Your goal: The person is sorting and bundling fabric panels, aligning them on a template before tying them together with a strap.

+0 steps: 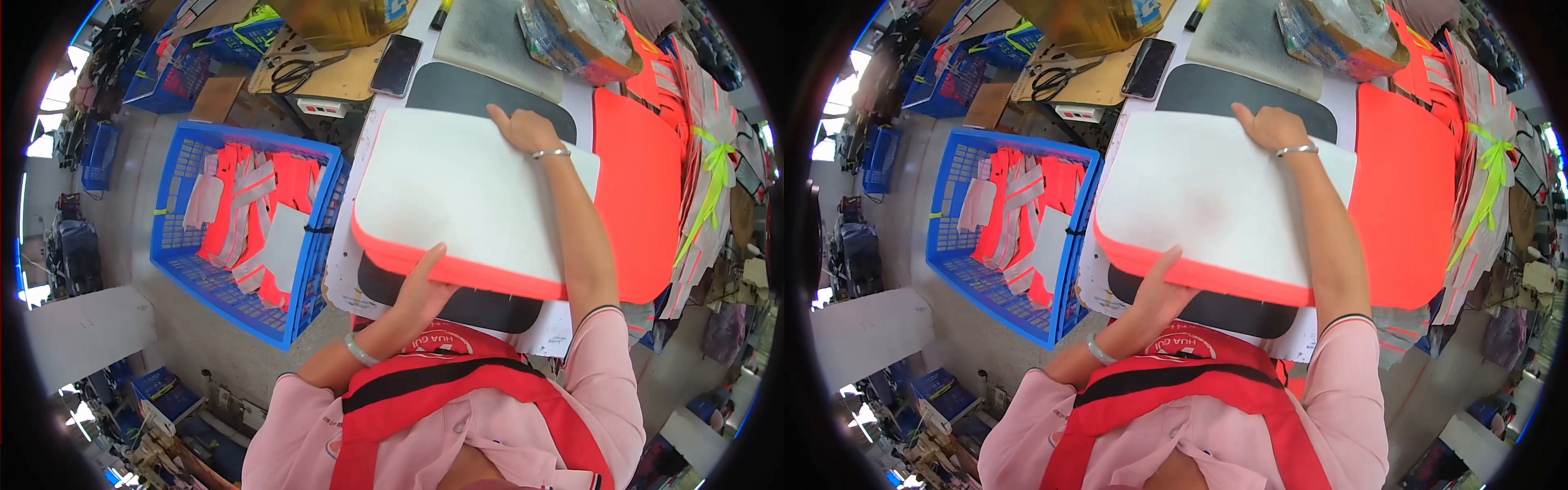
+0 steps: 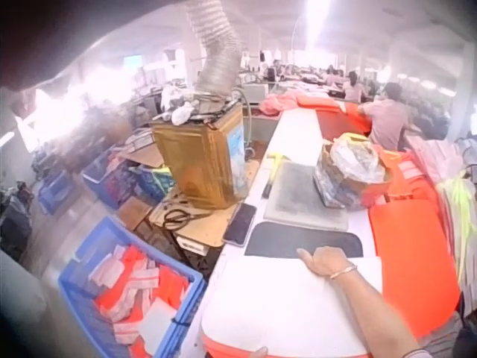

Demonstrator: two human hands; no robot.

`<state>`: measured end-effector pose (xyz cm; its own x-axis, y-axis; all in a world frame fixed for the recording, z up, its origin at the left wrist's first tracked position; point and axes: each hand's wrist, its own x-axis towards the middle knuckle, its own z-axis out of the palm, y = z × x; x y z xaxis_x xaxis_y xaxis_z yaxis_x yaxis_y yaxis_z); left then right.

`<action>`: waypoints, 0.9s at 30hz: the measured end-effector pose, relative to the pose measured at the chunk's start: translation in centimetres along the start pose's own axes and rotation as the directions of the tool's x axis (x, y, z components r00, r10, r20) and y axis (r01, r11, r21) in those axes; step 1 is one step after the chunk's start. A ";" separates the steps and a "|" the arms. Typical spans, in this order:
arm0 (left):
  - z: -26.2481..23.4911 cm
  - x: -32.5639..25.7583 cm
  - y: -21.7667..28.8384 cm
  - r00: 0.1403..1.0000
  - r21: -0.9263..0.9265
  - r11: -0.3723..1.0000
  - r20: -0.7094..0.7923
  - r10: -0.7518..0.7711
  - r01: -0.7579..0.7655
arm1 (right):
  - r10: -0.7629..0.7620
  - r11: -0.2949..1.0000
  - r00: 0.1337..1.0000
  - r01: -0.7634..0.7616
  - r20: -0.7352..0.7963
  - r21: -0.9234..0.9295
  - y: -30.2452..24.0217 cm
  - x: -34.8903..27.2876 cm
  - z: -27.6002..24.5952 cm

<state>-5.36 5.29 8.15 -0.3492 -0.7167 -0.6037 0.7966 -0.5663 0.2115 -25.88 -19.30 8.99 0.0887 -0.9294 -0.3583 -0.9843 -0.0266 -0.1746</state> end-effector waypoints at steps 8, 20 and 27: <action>-5.2 -0.2 -0.3 0.996 0.071 0.997 -0.082 -0.023 0.028 | 0.083 0.973 0.987 -0.051 -0.136 0.224 -0.4 -3.5 3.9; -5.1 -0.4 -1.6 0.998 0.117 0.992 -0.049 -0.041 0.047 | -0.389 0.906 0.739 0.416 -0.550 -0.082 -3.9 -8.7 9.9; -6.3 -2.2 0.7 0.965 0.291 0.921 -0.046 -0.257 0.259 | -0.346 0.887 0.700 0.461 -0.625 0.025 -3.7 -14.5 8.2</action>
<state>-0.99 9.04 4.80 -0.5191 -0.5280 -0.6722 0.5001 -0.8253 0.2621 -22.25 -2.70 7.28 0.3072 -0.8714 0.3824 -0.8286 -0.4426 -0.3428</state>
